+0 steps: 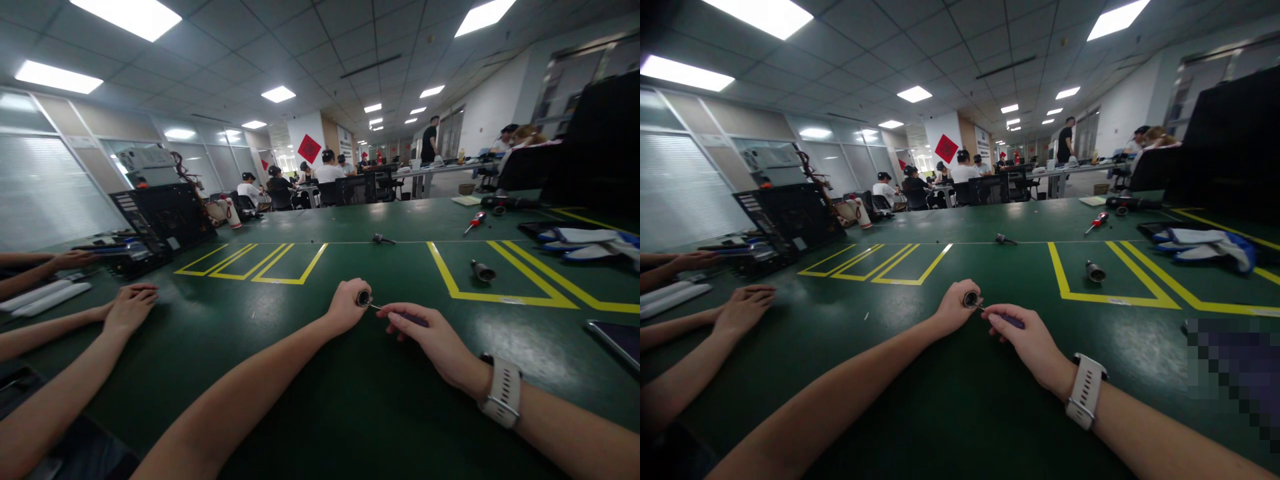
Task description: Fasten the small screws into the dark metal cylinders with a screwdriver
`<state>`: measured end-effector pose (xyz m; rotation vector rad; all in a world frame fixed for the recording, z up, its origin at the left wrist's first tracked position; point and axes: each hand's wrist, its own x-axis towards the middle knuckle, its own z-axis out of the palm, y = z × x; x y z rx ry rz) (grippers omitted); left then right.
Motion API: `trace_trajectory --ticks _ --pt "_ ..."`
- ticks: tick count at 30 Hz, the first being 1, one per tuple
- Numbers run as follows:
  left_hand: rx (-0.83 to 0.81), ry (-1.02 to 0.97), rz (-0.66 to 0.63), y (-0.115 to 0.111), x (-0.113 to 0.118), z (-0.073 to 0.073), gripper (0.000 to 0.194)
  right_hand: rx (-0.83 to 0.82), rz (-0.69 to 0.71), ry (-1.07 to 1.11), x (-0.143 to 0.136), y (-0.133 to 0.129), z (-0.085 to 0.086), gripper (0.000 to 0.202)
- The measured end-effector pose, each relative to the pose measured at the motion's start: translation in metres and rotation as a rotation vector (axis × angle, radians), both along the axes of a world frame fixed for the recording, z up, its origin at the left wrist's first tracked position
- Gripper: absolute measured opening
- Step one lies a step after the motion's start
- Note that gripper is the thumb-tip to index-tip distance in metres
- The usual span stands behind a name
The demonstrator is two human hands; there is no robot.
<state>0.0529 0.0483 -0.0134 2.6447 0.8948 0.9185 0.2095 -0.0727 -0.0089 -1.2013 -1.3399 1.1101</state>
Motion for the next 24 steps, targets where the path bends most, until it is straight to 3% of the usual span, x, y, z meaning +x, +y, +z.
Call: trace_trajectory --ticks 7,11,24 --pt "-0.188 -0.231 -0.152 0.0027 -0.0012 -0.0027 0.015 0.009 0.008 0.055 0.0005 0.0003 0.0006 0.026" --pt "-0.264 -0.266 -0.213 0.0015 -0.0007 -0.0017 0.016 0.009 0.008 0.063 -0.0001 -0.0002 0.0026 0.026" --pt "-0.014 0.012 -0.014 -0.0019 -0.0009 0.0025 0.005 -0.014 0.001 0.005 -0.001 -0.0004 0.0025 0.025"
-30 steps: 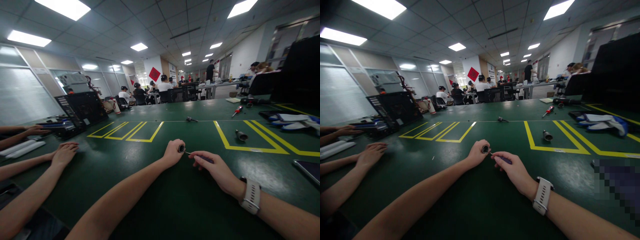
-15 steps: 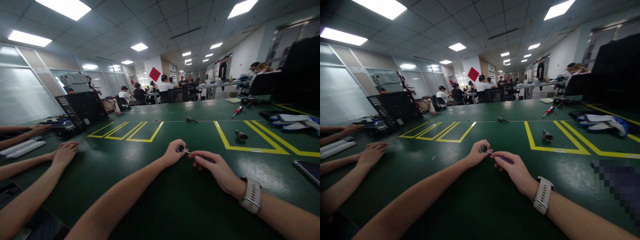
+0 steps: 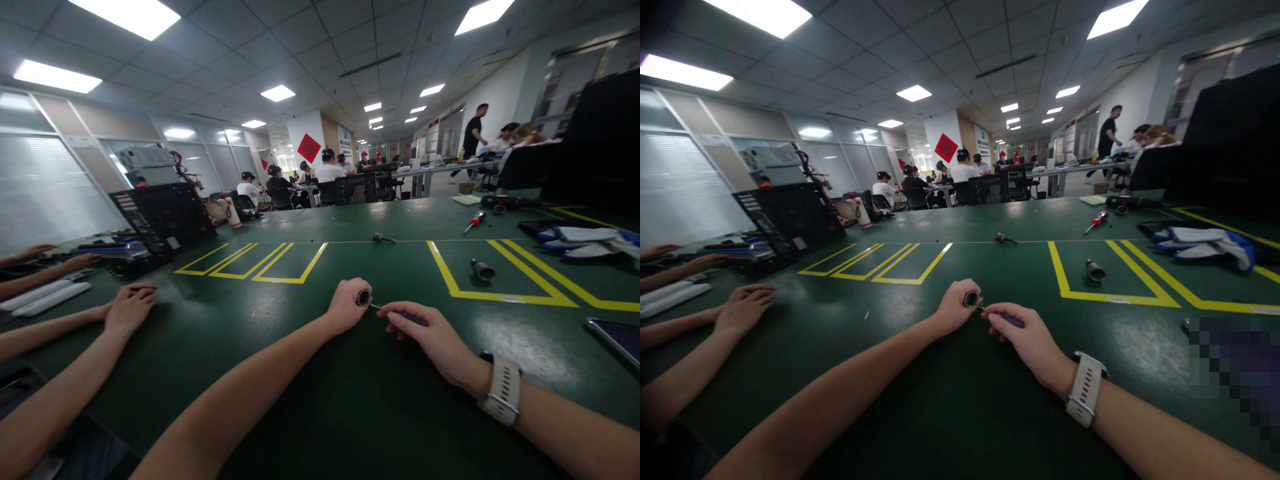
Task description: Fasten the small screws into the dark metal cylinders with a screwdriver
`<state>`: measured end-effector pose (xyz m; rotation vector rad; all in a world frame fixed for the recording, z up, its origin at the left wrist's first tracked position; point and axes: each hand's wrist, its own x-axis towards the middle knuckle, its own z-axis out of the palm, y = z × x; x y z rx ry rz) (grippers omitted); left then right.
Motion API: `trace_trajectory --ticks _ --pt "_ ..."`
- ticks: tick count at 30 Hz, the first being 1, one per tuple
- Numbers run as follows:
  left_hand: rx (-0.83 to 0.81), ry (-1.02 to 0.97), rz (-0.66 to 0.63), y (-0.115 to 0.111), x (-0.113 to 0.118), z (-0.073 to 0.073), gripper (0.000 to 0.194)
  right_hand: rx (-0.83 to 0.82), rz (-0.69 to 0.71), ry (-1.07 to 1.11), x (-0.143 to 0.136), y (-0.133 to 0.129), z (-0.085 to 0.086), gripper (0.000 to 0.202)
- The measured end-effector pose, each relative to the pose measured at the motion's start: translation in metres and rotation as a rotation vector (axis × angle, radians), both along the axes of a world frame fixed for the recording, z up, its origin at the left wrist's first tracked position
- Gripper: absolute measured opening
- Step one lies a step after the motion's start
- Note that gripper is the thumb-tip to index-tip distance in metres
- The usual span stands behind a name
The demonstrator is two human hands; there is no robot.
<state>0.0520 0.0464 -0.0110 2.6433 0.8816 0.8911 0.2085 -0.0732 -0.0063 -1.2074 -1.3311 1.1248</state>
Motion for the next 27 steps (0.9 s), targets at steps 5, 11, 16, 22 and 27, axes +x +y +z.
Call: trace_trajectory --ticks 5,11,16,22,27 --pt "0.055 0.063 0.002 -0.0031 0.0001 0.0019 0.007 0.005 -0.001 0.033 0.0002 -0.0012 0.0016 0.027" --pt "-0.041 -0.073 -0.037 0.001 -0.0009 -0.0009 0.007 0.014 0.001 0.055 0.0011 -0.0003 0.0005 0.025" --pt "-0.215 -0.216 -0.14 0.0032 -0.0005 -0.003 0.015 0.018 0.007 0.068 0.0021 0.0003 -0.0016 0.025" --pt "-0.25 -0.221 -0.168 0.0022 -0.0003 -0.0019 0.016 0.024 0.012 0.052 0.0026 -0.0014 -0.0007 0.027" --pt "-0.09 -0.096 -0.02 0.0015 -0.0001 -0.0017 0.007 0.021 -0.001 0.025 0.001 0.0001 -0.0023 0.027"
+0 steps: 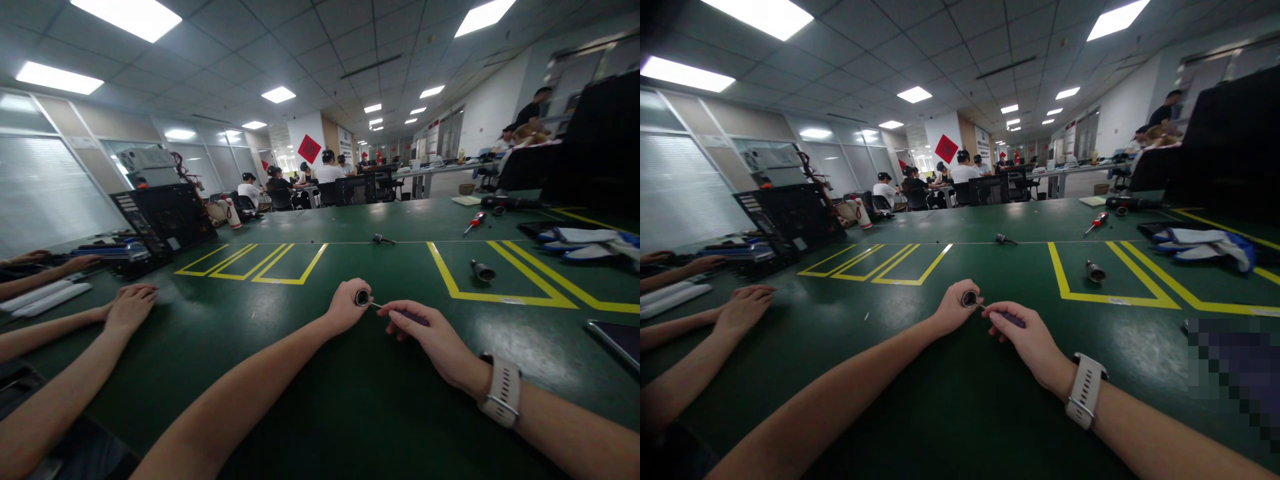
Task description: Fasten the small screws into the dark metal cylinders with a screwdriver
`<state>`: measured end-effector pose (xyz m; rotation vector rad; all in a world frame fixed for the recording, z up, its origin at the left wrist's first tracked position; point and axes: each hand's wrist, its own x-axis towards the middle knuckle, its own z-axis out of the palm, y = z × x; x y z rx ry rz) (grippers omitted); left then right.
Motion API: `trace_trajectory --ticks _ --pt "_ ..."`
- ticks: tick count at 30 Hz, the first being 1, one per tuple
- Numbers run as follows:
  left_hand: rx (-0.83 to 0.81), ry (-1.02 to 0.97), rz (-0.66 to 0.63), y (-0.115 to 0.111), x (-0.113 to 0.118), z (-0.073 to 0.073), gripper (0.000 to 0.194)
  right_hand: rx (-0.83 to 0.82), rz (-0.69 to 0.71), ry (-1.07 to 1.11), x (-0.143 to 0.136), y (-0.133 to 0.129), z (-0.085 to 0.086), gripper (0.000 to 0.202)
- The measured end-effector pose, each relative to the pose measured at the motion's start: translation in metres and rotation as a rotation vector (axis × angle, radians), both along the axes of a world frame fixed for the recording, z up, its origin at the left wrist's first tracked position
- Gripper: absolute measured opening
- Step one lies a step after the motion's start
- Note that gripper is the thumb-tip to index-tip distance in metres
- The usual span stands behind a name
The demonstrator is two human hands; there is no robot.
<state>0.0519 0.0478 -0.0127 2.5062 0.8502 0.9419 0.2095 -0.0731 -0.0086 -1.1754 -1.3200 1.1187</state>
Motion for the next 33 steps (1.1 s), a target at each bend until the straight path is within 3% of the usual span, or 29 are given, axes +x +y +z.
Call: trace_trajectory --ticks 4,12,17,28,33 --pt "0.068 0.057 0.05 -0.0005 -0.0001 0.0003 0.005 0.002 0.011 -0.019 -0.0005 0.0003 -0.0005 0.026" --pt "-0.134 -0.174 -0.089 0.0007 -0.0007 -0.0005 0.016 0.013 0.025 0.014 0.001 0.0002 -0.0003 0.026" --pt "-0.215 -0.205 -0.152 0.0006 0.0007 -0.0008 0.019 0.009 0.023 0.009 0.0001 -0.0005 0.0009 0.027" --pt "0.049 0.026 0.019 -0.0005 -0.0006 0.0002 0.005 -0.016 0.006 0.008 -0.0027 -0.0008 0.0054 0.024" --pt "-0.013 -0.048 -0.028 -0.0001 -0.001 -0.0002 0.01 -0.022 0.019 0.026 -0.0003 -0.0021 0.0041 0.024"
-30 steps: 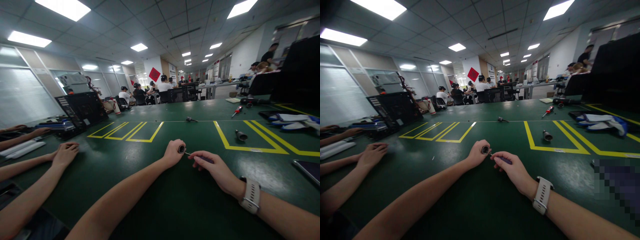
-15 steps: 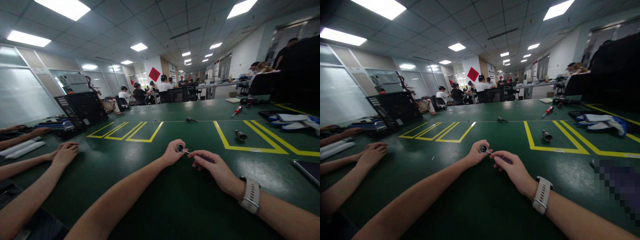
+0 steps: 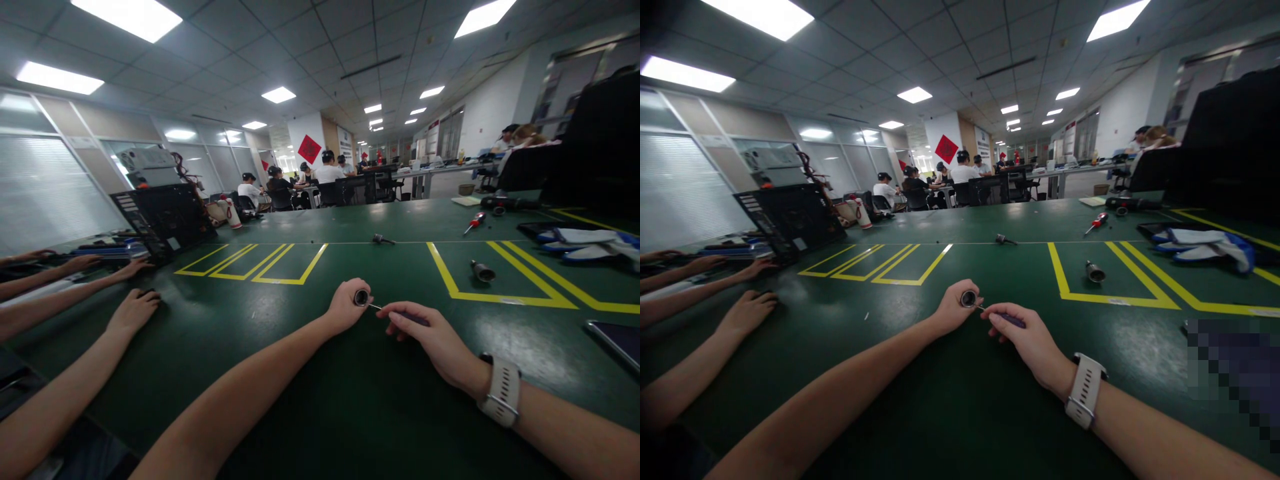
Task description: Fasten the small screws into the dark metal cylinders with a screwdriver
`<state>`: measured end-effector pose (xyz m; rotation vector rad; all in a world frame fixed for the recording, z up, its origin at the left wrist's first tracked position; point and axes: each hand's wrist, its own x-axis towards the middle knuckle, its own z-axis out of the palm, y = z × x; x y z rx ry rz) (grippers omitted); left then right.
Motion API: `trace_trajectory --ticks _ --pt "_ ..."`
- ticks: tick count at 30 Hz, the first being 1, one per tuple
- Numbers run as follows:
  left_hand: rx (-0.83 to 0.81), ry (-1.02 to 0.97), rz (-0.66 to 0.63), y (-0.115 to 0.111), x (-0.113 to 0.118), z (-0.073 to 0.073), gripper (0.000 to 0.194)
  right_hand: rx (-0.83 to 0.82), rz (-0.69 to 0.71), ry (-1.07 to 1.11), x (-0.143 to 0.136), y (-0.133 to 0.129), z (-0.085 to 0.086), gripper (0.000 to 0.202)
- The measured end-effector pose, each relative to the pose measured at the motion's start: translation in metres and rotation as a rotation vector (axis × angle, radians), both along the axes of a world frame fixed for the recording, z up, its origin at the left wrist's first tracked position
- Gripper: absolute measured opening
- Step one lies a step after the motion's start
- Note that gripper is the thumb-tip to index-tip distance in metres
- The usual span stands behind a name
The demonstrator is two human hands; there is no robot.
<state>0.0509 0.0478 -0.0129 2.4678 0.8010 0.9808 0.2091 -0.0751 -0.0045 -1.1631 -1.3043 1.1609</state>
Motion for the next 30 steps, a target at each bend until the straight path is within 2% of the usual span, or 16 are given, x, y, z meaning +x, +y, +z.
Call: trace_trajectory --ticks 4,9,14,21,30 --pt "-0.142 -0.134 -0.095 0.0018 0.0001 -0.001 0.017 0.025 -0.001 0.019 0.0009 0.0007 -0.0019 0.024" --pt "-0.222 -0.154 -0.145 0.0017 0.0011 -0.0007 0.022 0.029 -0.001 0.029 -0.0001 0.0016 -0.0017 0.025" --pt "-0.127 -0.118 -0.068 0.0014 0.0015 -0.0013 0.017 0.024 -0.018 0.026 -0.0007 0.0011 -0.0025 0.025" --pt "0.03 0.03 -0.002 0.0025 0.0003 -0.0026 0.009 -0.004 -0.004 -0.002 -0.0001 0.0022 -0.0033 0.023" --pt "-0.217 -0.179 -0.171 0.0017 0.0008 -0.0016 0.021 0.005 0.006 0.021 0.0007 0.0018 -0.0023 0.025"
